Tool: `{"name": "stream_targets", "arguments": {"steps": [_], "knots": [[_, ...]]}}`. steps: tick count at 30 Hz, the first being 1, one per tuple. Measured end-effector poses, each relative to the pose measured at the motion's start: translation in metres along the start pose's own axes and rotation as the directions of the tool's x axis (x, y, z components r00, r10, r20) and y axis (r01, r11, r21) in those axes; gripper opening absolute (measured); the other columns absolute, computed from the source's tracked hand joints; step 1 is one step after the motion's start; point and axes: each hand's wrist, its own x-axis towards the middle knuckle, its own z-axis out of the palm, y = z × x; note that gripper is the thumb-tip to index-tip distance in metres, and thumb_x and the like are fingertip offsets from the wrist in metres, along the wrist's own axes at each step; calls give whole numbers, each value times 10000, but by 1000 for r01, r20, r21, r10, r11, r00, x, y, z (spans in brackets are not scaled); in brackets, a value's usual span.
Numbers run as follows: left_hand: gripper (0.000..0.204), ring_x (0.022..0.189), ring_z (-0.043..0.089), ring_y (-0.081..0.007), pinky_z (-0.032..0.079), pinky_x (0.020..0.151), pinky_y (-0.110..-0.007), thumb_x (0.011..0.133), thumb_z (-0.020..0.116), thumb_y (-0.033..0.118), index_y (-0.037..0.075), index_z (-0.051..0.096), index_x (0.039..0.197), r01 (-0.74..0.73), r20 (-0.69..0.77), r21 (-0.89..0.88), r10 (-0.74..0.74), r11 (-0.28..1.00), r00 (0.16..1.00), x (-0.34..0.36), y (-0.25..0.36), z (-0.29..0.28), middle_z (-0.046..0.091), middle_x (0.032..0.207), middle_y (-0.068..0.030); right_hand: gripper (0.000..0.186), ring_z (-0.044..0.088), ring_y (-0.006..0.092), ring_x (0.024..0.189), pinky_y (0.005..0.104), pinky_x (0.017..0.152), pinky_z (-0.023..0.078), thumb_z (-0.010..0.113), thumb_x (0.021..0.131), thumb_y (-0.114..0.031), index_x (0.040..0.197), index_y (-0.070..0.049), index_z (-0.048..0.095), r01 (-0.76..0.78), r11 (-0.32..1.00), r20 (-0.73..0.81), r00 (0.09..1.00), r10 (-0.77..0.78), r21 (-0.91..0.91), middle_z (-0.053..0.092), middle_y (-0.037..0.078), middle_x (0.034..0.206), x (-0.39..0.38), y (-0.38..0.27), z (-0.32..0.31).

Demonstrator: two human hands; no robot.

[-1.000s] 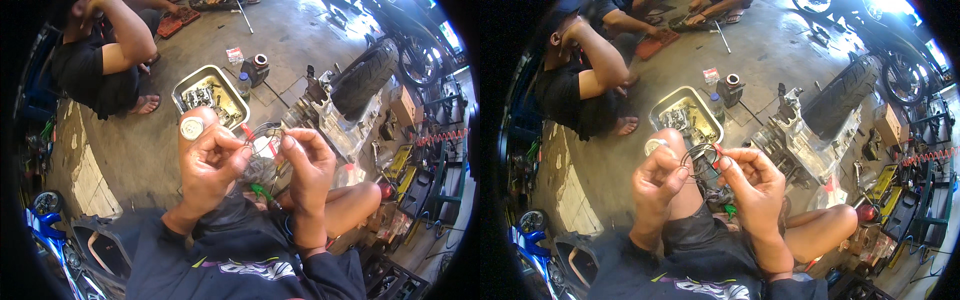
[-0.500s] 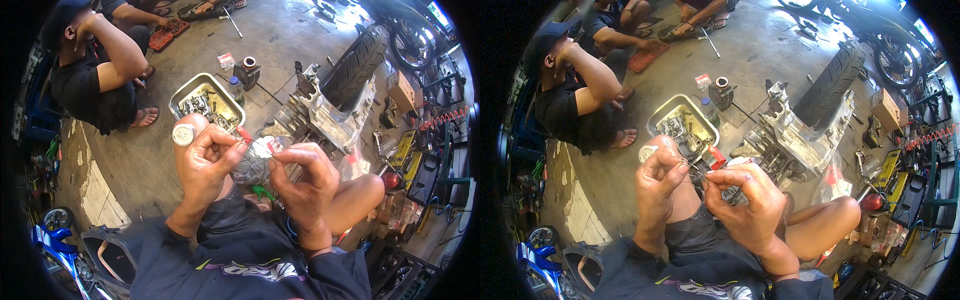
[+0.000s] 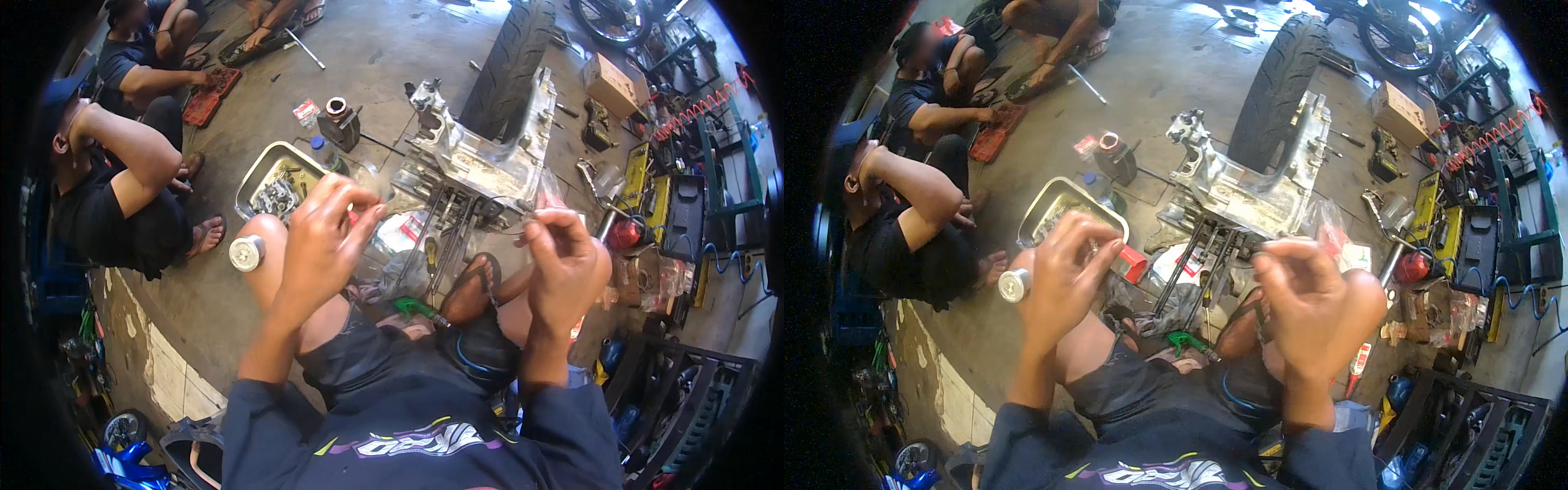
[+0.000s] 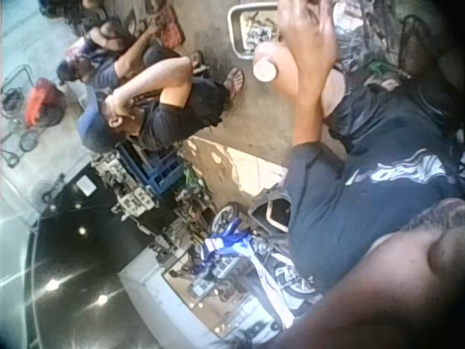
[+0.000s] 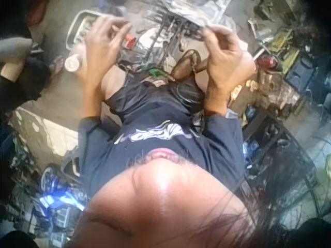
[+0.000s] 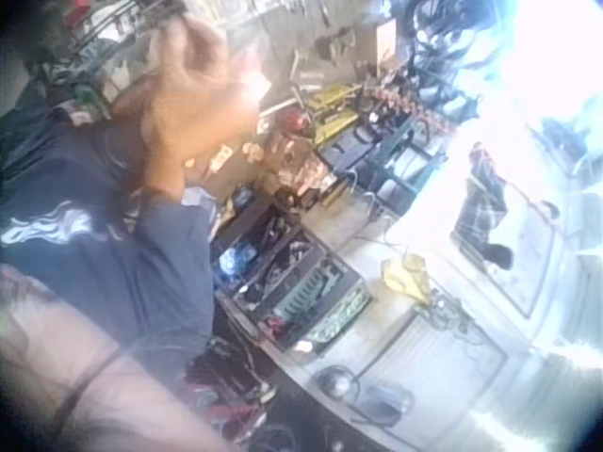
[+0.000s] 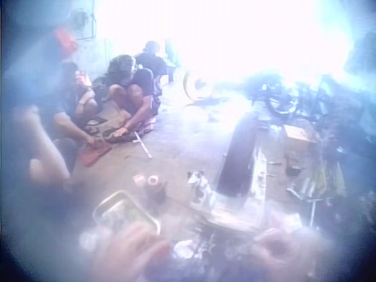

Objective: The person cleans a motorcycle piston by hand, removes a plastic bottle cap, and then prepares and fits a piston ring onto the piston.

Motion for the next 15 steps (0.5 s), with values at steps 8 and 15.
{"name": "stream_targets", "arguments": {"steps": [8,15], "knots": [[85,774,616,-336,496,682,-428,880,684,86,30,635,919,-335,-2,253,346,908,938,63,-30,80,580,895,-128,78,630,112,715,220,683,490,711,869,-5,931,28,677,106,987,-290,947,-137,-121,674,55,798,9,41,-51],[146,643,563,-141,451,602,-272,878,702,124,24,672,981,165,-52,-71,-168,984,984,81,-47,96,643,783,-61,135,616,137,703,263,685,477,720,845,-70,910,40,677,24,999,-317,948,-30,-23,644,61,764,10,43,-49]]}}
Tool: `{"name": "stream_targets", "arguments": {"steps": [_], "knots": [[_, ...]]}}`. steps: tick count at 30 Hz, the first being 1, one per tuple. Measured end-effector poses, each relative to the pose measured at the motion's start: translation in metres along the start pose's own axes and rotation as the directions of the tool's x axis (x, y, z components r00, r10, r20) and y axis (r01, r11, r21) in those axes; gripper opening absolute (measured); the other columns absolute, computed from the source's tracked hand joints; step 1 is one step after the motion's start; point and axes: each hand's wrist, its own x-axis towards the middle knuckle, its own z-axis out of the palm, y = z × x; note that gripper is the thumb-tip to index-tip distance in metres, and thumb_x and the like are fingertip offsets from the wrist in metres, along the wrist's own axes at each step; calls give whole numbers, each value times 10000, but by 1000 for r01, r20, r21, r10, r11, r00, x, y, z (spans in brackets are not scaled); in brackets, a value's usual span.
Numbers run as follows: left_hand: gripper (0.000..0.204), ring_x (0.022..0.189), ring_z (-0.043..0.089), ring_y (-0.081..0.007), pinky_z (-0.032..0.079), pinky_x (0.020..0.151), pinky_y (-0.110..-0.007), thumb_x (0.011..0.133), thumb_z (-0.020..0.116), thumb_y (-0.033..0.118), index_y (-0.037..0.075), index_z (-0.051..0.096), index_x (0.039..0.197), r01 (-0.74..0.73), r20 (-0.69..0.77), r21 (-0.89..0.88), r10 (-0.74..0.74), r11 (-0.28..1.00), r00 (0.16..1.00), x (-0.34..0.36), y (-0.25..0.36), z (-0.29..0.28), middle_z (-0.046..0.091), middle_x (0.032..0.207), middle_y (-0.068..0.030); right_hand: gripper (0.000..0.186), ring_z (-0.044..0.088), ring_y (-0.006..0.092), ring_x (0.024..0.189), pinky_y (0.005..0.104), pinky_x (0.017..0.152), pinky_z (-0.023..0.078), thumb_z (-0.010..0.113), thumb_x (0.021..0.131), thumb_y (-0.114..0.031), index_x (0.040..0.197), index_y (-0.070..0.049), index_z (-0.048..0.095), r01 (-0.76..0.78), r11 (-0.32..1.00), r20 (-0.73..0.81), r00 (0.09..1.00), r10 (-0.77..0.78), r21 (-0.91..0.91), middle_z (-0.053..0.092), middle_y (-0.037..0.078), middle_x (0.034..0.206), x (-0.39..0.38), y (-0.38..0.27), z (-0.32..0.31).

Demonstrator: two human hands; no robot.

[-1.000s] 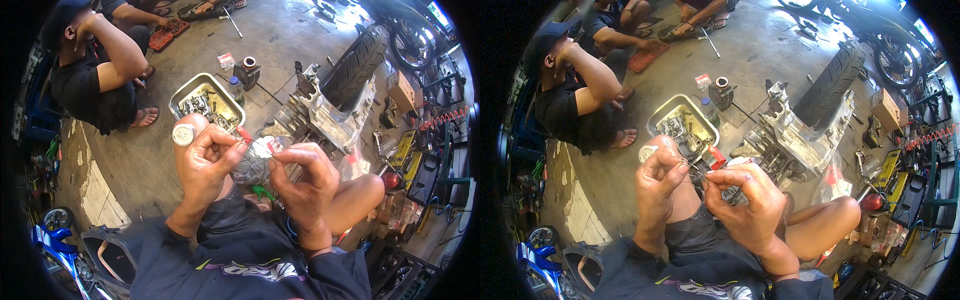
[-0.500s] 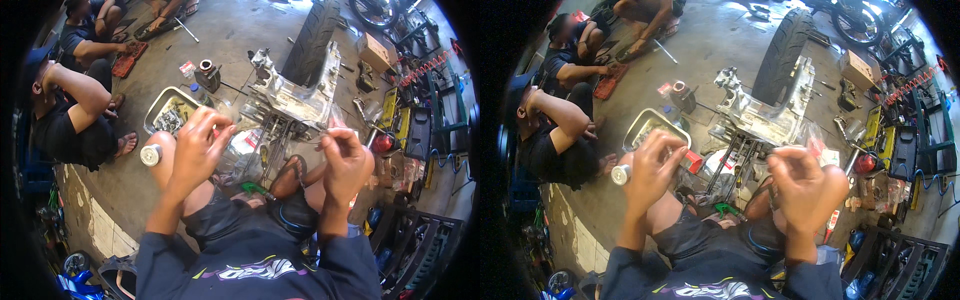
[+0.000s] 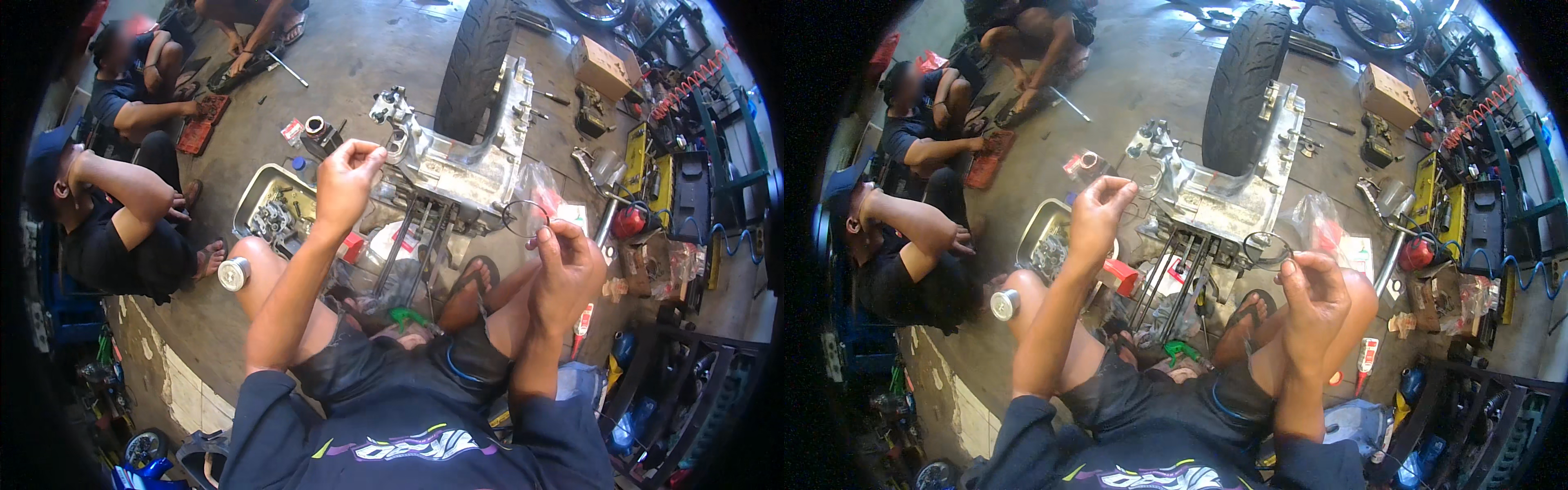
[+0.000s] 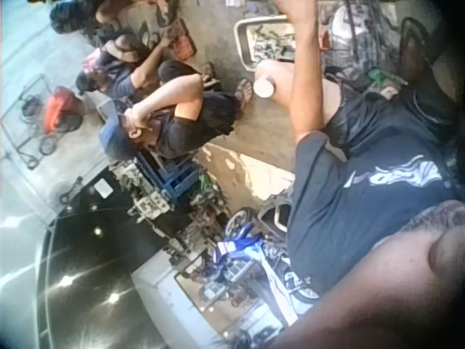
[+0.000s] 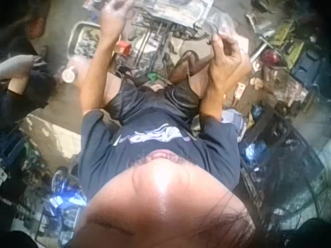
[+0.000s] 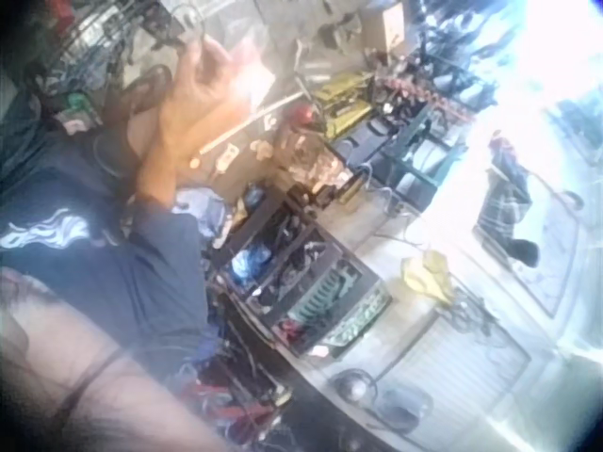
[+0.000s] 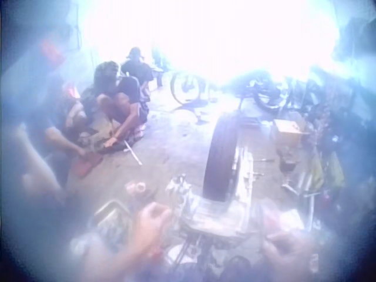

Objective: The person cleans a motorcycle piston by hand, removes a plastic bottle cap, and then prepares and fits a piston ring onto the piston.

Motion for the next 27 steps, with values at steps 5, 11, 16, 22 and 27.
{"name": "stream_targets", "arguments": {"steps": [5,11,16,22,27], "knots": [[186,636,449,-26,353,564,-181,912,706,176,34,656,1022,356,153,-599,-334,718,930,24,-21,-5,615,815,21,137,611,138,695,261,673,460,718,834,-95,886,28,688,-29,999,-10,1000,29,-22,645,68,740,3,3,0],[143,639,469,-31,351,563,-183,920,692,168,58,654,1003,365,189,-633,-320,683,928,51,-44,-5,615,821,27,151,609,138,689,265,669,454,720,831,-118,883,22,696,-23,1000,-18,1000,23,-4,649,64,711,3,4,0],[96,605,451,-31,329,531,-192,927,675,151,69,649,969,410,210,-623,-362,666,908,44,-67,0,595,779,36,174,611,137,695,261,672,451,719,837,-136,883,30,695,-34,998,-23,999,33,-45,653,69,708,2,2,4],[128,617,474,-48,357,553,-196,921,671,137,49,644,1010,374,181,-657,-344,655,921,43,-70,0,596,797,23,151,612,101,777,246,727,511,709,877,-24,1013,-25,645,-133,990,70,989,131,35,651,28,886,2,12,-3],[219,762,545,-71,475,697,-238,944,558,36,1,582,1158,81,54,-449,-63,890,997,31,-57,-25,586,1008,-39,147,612,102,780,247,727,512,705,878,-17,1012,-23,644,-106,993,87,991,100,61,652,27,878,3,18,-5]]}}
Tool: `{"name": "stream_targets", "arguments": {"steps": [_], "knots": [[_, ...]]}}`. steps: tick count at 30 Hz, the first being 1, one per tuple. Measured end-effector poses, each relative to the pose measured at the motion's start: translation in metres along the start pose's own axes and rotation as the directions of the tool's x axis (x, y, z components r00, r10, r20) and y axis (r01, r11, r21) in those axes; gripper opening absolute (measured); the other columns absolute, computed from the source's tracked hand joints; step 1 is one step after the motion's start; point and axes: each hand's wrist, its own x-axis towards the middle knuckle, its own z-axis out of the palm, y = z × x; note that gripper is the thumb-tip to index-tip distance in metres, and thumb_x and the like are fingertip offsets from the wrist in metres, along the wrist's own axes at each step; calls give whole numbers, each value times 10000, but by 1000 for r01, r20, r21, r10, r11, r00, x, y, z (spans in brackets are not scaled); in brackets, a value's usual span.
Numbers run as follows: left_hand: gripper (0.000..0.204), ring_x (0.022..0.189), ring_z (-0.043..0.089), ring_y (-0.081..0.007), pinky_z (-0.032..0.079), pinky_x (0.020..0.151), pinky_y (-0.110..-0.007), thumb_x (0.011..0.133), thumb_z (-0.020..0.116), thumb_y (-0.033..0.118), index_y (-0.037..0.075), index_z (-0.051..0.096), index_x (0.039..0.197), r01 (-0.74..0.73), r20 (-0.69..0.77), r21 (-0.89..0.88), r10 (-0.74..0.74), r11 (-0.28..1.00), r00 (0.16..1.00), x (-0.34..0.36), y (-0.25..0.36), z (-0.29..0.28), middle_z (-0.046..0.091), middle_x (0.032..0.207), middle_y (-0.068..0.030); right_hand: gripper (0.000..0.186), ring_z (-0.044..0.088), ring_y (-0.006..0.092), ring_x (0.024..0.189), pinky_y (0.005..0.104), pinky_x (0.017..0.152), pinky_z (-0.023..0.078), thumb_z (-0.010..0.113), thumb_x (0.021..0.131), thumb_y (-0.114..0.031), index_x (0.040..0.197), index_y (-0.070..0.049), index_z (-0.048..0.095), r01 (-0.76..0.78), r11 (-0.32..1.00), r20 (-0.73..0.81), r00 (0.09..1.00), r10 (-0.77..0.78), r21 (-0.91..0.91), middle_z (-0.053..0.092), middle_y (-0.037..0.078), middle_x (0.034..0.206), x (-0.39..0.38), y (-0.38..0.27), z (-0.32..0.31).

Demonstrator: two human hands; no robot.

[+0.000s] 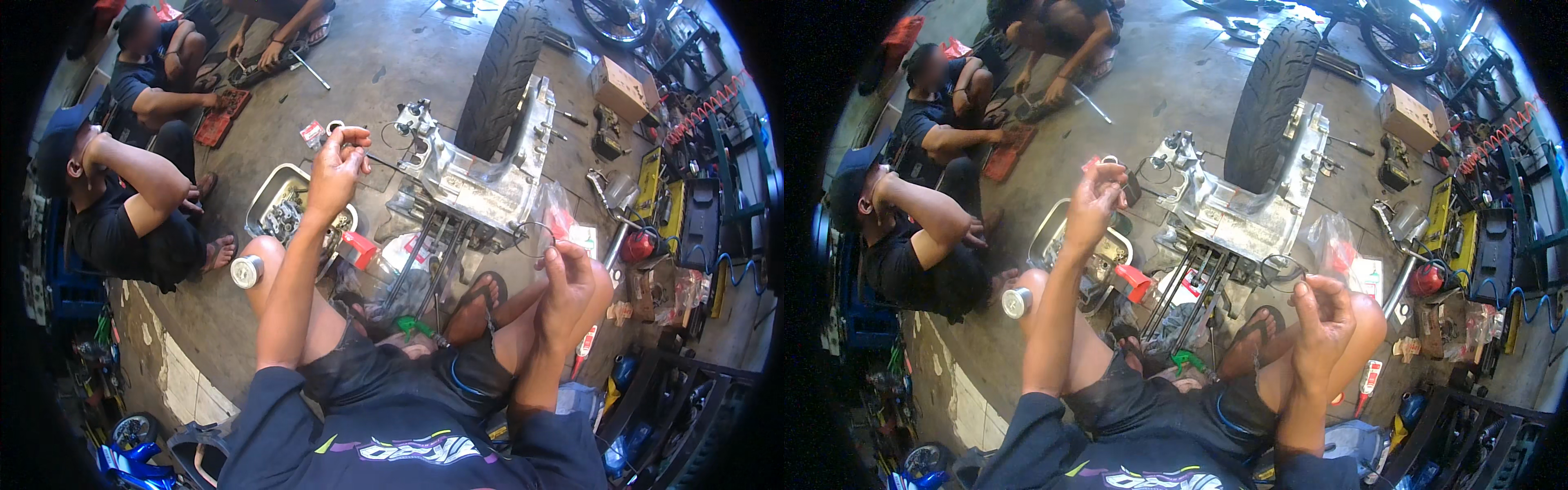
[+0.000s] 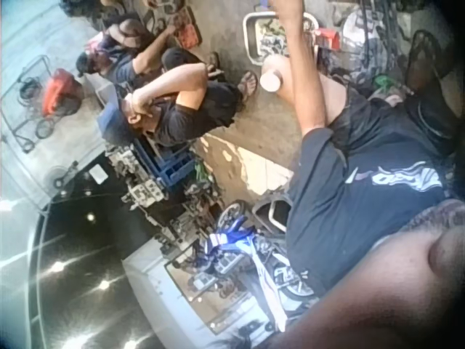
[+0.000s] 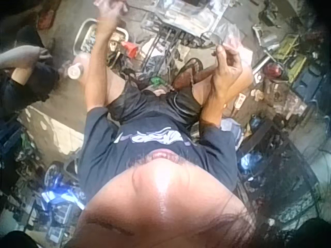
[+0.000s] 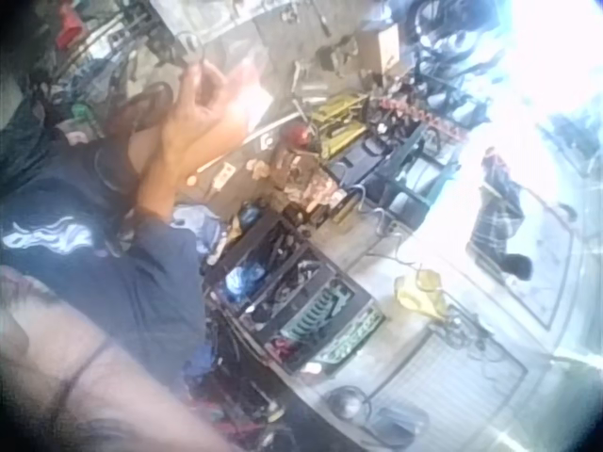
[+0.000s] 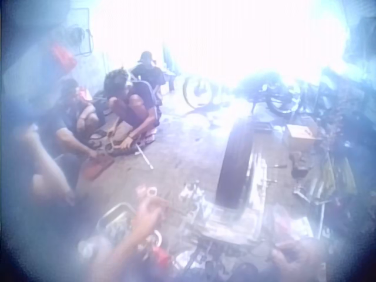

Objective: The person cleans a motorcycle piston by hand, removes a plastic bottle cap, and then prepares and fits a piston ring onto the piston.

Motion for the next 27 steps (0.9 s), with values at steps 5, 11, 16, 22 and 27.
{"name": "stream_targets", "arguments": {"steps": [5,11,16,22,27], "knots": [[319,830,522,-90,441,752,-241,995,528,63,30,511,1311,-157,268,186,103,970,958,3,53,-9,554,1046,-35,143,614,105,785,249,728,514,703,881,-16,1011,-21,644,-4,1000,25,1000,3,24,653,28,885,1,10,-1],[300,906,586,-115,466,858,-280,999,544,95,8,521,1285,-200,347,83,160,976,924,21,58,11,594,1064,-63,138,617,106,791,247,730,515,700,884,-14,1011,-18,644,11,999,35,999,-12,38,651,31,884,1,10,-2],[261,932,651,-146,501,857,-299,954,598,51,-6,548,1203,-149,166,156,123,977,978,35,45,26,650,1091,-111,133,613,105,792,246,730,514,703,889,-28,1008,-21,644,7,999,31,999,-8,41,649,27,889,1,12,-2],[216,851,706,-163,539,768,-298,912,610,11,-14,581,1125,-178,64,338,167,924,984,36,34,31,691,1011,-118,129,603,100,798,245,727,511,705,890,-34,1002,-19,642,-2,998,25,1000,0,60,642,22,888,-1,7,-1],[236,801,713,-178,556,722,-293,867,606,-41,-41,585,1102,-212,-28,352,236,912,971,29,33,33,678,942,-123,129,599,96,802,245,726,510,705,891,-35,1003,-21,641,0,998,37,999,-2,63,639,20,885,-1,9,-1]]}}
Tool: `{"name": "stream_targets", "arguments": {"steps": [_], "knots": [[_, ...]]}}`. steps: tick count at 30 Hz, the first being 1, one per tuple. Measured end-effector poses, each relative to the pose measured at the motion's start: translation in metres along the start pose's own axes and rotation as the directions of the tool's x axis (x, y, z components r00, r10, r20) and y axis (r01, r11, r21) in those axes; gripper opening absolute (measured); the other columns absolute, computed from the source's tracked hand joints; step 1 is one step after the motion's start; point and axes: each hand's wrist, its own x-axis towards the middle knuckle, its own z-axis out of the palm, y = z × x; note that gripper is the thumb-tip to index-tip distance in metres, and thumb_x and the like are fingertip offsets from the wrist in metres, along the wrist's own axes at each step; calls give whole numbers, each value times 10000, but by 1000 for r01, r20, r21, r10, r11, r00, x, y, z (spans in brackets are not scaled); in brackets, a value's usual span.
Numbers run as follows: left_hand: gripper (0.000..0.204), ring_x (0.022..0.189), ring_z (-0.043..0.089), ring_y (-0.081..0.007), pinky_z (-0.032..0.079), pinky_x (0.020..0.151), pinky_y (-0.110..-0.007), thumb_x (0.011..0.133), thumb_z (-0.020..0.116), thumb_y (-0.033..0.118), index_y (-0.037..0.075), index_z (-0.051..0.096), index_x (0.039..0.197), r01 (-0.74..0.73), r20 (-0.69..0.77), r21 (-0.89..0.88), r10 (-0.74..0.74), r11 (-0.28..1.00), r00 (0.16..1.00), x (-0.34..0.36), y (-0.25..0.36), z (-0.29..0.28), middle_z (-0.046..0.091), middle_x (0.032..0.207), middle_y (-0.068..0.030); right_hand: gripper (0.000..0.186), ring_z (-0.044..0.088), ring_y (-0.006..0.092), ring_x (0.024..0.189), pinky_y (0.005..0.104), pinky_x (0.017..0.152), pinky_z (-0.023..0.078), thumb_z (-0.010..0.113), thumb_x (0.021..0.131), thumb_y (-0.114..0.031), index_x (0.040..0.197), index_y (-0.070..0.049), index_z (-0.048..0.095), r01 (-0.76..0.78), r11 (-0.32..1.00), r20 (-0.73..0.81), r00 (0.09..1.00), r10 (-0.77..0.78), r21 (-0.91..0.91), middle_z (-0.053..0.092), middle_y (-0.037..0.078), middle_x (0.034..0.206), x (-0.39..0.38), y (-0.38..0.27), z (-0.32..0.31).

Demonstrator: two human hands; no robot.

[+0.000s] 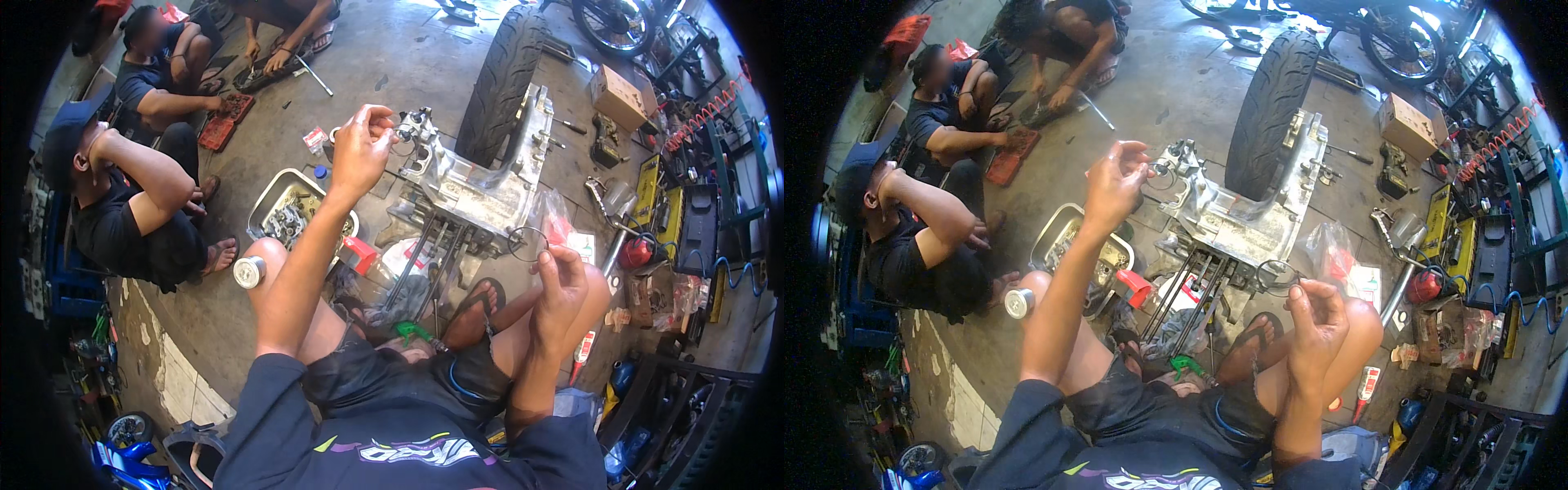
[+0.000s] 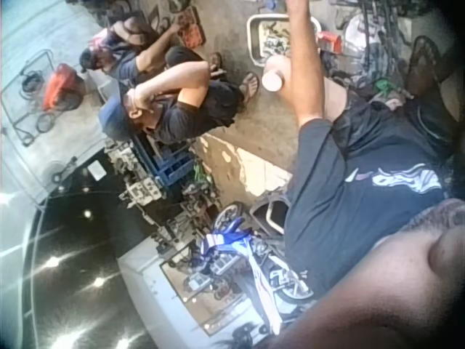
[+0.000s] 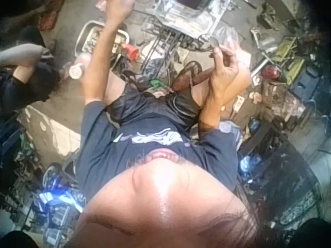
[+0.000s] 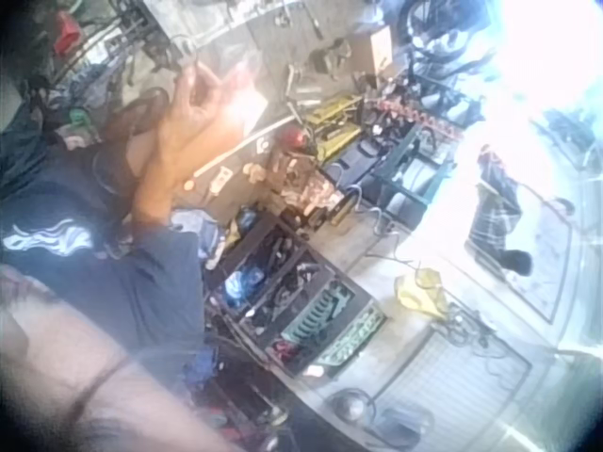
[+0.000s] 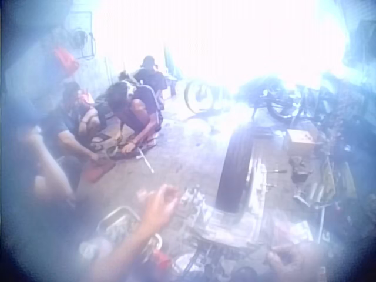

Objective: The person cleans a motorcycle piston by hand, removes a plastic bottle cap, and then prepares and fits a piston ring onto the piston.

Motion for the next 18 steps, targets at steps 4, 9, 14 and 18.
{"name": "stream_targets", "arguments": {"steps": [4,9,14,18], "knots": [[296,852,714,-169,557,741,-287,863,633,-33,-25,585,1155,108,-84,-43,-112,993,990,-11,-3,1,686,1008,-126,131,598,94,795,244,727,512,707,890,-33,1003,-21,641,-7,1000,-15,1000,7,29,637,18,878,0,1,1],[348,929,688,-173,548,769,-285,893,635,-26,-16,562,1233,153,-148,-202,-185,967,972,-30,-14,13,657,1109,-122,131,600,94,783,245,718,516,705,888,-26,1001,-20,641,-1,1000,-2,1000,1,-2,637,19,873,0,2,1],[347,922,662,-182,544,820,-286,890,630,-36,-27,559,1229,270,-176,-326,-339,906,924,-38,-19,23,624,1067,-105,126,606,96,784,248,718,524,703,887,-23,995,-19,639,12,1000,1,1000,-12,-28,640,23,874,0,1,3],[352,922,642,-183,553,821,-294,884,622,-50,-23,550,1227,348,-88,-570,-476,745,875,-39,-20,29,592,1015,-92,131,611,100,786,253,728,526,699,892,-30,1007,-17,635,27,999,9,1000,-27,-20,647,29,878,1,9,0]]}}
